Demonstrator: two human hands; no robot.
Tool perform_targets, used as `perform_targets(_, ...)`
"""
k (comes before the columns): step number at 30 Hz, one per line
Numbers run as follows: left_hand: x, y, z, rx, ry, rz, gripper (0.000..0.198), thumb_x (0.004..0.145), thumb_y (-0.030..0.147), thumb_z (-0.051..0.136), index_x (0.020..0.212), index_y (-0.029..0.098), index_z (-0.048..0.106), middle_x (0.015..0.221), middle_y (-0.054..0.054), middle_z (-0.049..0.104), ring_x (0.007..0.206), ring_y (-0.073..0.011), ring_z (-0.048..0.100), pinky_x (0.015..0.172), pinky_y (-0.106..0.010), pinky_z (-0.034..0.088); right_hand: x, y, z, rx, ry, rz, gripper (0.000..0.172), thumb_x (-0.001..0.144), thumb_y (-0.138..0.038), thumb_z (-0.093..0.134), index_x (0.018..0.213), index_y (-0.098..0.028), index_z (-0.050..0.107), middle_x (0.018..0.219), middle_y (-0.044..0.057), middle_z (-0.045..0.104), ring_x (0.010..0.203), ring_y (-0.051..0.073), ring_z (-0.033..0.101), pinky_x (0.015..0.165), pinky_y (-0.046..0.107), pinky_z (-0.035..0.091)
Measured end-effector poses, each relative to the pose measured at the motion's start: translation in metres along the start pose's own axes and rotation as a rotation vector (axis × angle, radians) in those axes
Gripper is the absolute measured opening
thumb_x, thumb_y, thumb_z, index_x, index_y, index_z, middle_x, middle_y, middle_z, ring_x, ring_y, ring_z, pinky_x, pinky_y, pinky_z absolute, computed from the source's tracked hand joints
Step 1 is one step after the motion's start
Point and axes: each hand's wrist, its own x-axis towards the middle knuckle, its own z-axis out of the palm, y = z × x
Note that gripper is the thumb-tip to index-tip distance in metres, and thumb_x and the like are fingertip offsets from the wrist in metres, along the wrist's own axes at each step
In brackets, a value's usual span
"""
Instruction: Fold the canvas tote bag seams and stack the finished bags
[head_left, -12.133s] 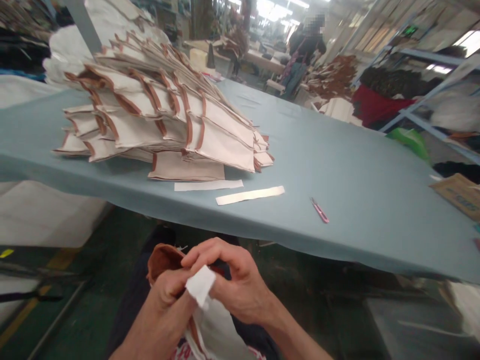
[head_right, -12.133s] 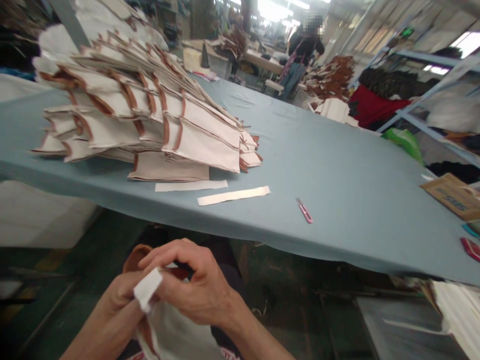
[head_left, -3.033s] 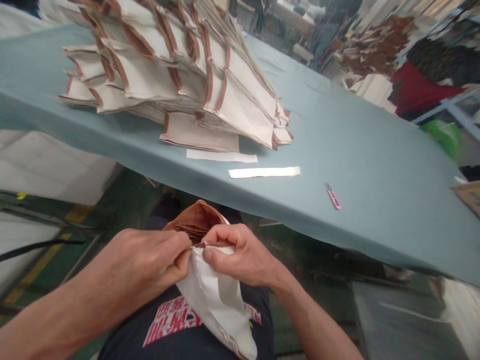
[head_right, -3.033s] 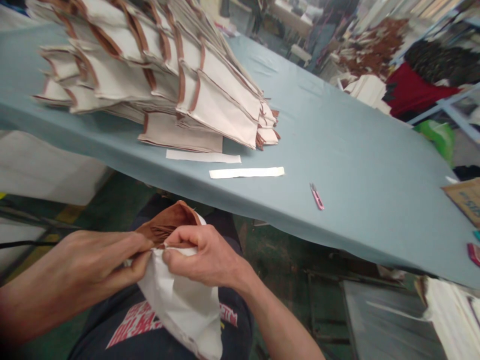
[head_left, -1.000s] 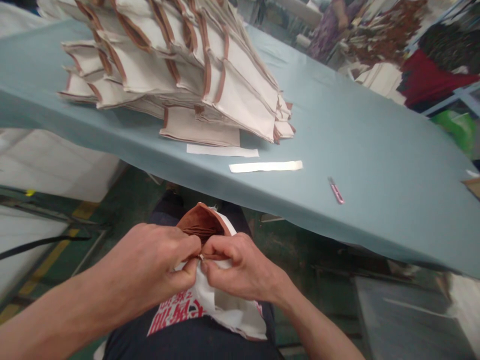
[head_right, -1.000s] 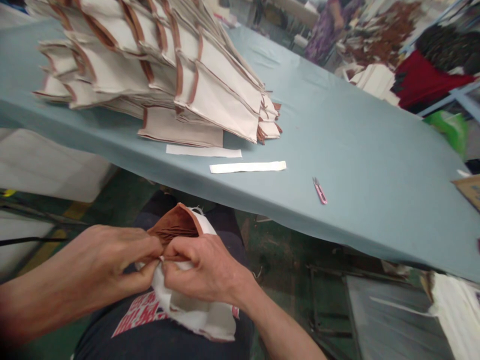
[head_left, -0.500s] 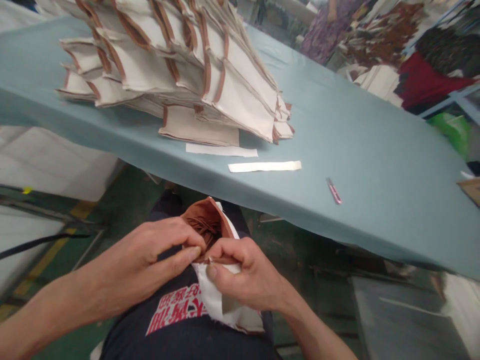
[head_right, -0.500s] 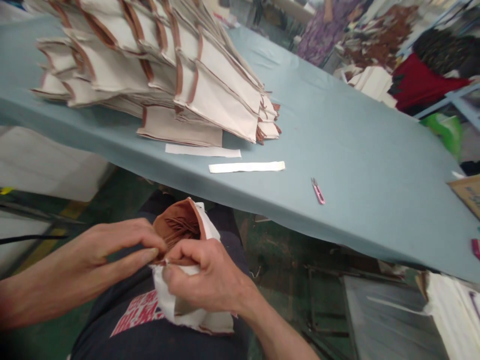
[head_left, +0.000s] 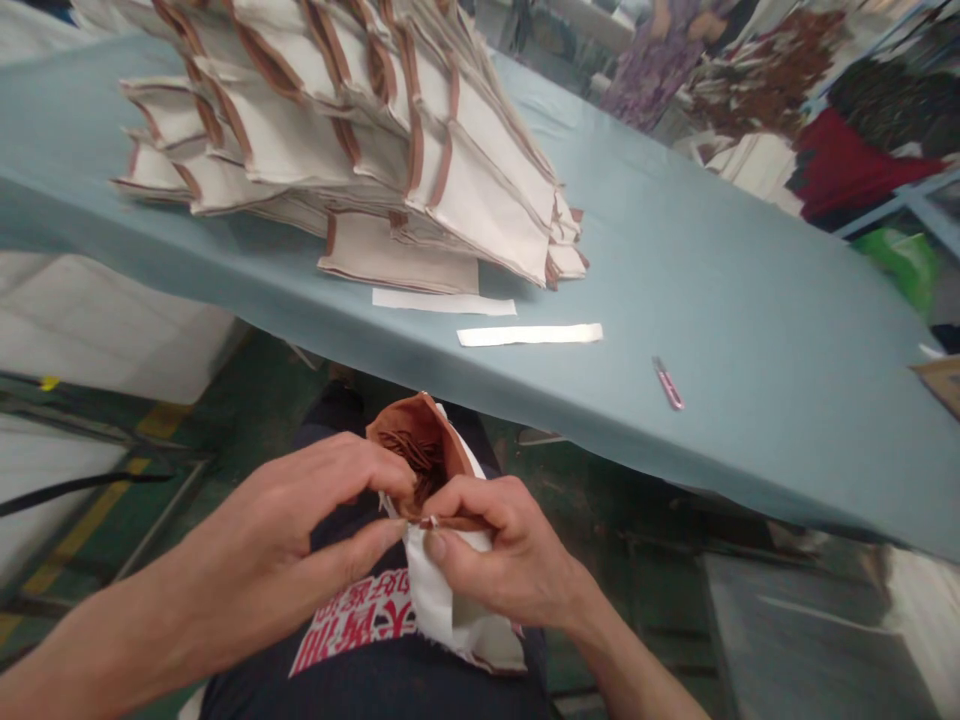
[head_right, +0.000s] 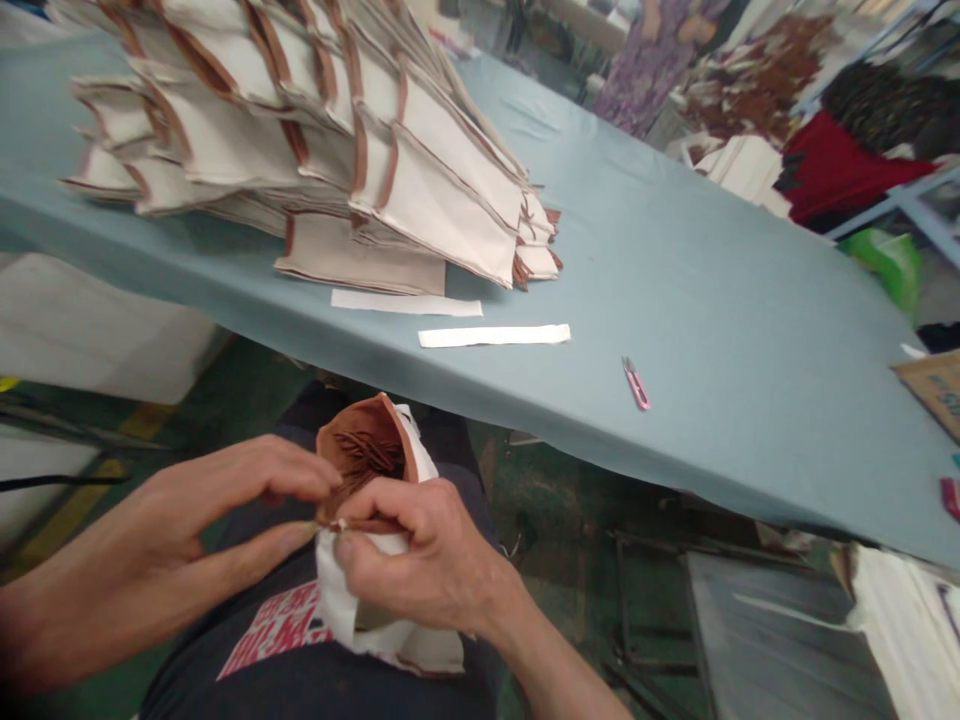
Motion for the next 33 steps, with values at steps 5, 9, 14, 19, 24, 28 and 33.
perform_targets(5, -0.015, -0.003, 0.016, 0.164, 0.142, 0.133, 0.015, 0.112, 0.021, 0.065, 0.121, 0.030, 0.074, 0.120, 0.000, 0.082, 0.106, -0.0173, 0.081, 0.102, -0.023, 0.062, 0.000, -0.004, -0.004, -0.051, 0.075, -0.091, 0.010, 0.086, -0.022, 0.068, 0.076, -0.021, 0.070, 0.064, -0.005, 0.059, 0.054, 0.009, 0.047, 0.060, 0.022, 0.045)
perform_targets(9, -0.015, 0.000, 0.021, 0.225, 0.121, 0.152, 0.014, 0.117, 0.021, 0.058, 0.122, 0.028, 0.069, 0.111, -0.001, 0.078, 0.095, -0.0168, 0.078, 0.094, -0.025, 0.062, -0.001, -0.007, -0.004, -0.078, 0.085, -0.112, 0.010, 0.084, -0.022, 0.066, 0.074, -0.022, 0.069, 0.063, -0.005, 0.059, 0.054, 0.010, 0.047, 0.062, 0.022, 0.047)
perform_targets(14, -0.013, 0.007, 0.021, 0.327, 0.115, 0.288, 0.018, 0.118, 0.013, 0.052, 0.111, 0.025, 0.065, 0.089, 0.000, 0.076, 0.075, -0.0185, 0.070, 0.072, -0.032, 0.055, -0.003, -0.009, -0.004, -0.069, 0.106, -0.116, 0.010, 0.084, -0.020, 0.067, 0.074, -0.021, 0.070, 0.061, -0.006, 0.059, 0.052, 0.008, 0.045, 0.059, 0.020, 0.045)
perform_targets(19, -0.022, 0.002, 0.031, 0.413, 0.133, 0.368, 0.020, 0.116, 0.014, 0.055, 0.121, 0.019, 0.074, 0.099, -0.007, 0.081, 0.087, -0.0239, 0.073, 0.082, -0.038, 0.057, -0.005, -0.008, -0.003, -0.014, 0.153, -0.102, 0.011, 0.086, -0.021, 0.068, 0.076, -0.020, 0.072, 0.063, -0.005, 0.064, 0.053, 0.008, 0.049, 0.054, 0.018, 0.041)
perform_targets(24, -0.018, 0.004, 0.037, 0.425, 0.162, 0.365, 0.025, 0.122, 0.016, 0.046, 0.113, 0.019, 0.069, 0.089, -0.003, 0.080, 0.075, -0.0194, 0.074, 0.076, -0.034, 0.057, -0.006, -0.003, -0.001, 0.005, 0.158, -0.061, 0.010, 0.086, -0.026, 0.069, 0.078, -0.020, 0.071, 0.062, -0.004, 0.064, 0.051, 0.009, 0.048, 0.052, 0.019, 0.042)
perform_targets(28, -0.012, 0.012, 0.038, 0.413, 0.177, 0.308, 0.028, 0.124, 0.018, 0.040, 0.109, 0.024, 0.062, 0.080, 0.003, 0.079, 0.065, -0.0161, 0.075, 0.065, -0.030, 0.056, -0.007, 0.002, -0.002, 0.025, 0.150, -0.057, 0.011, 0.088, -0.027, 0.070, 0.079, -0.020, 0.071, 0.062, -0.004, 0.064, 0.052, 0.009, 0.048, 0.052, 0.019, 0.042)
perform_targets(33, -0.014, 0.017, 0.042, 0.249, 0.179, 0.190, 0.027, 0.127, 0.029, 0.037, 0.115, 0.026, 0.061, 0.090, 0.002, 0.084, 0.074, -0.0153, 0.083, 0.076, -0.023, 0.063, -0.007, 0.006, -0.004, 0.049, 0.153, -0.044, 0.013, 0.088, -0.029, 0.070, 0.080, -0.020, 0.071, 0.063, -0.004, 0.063, 0.052, 0.009, 0.046, 0.052, 0.020, 0.040)
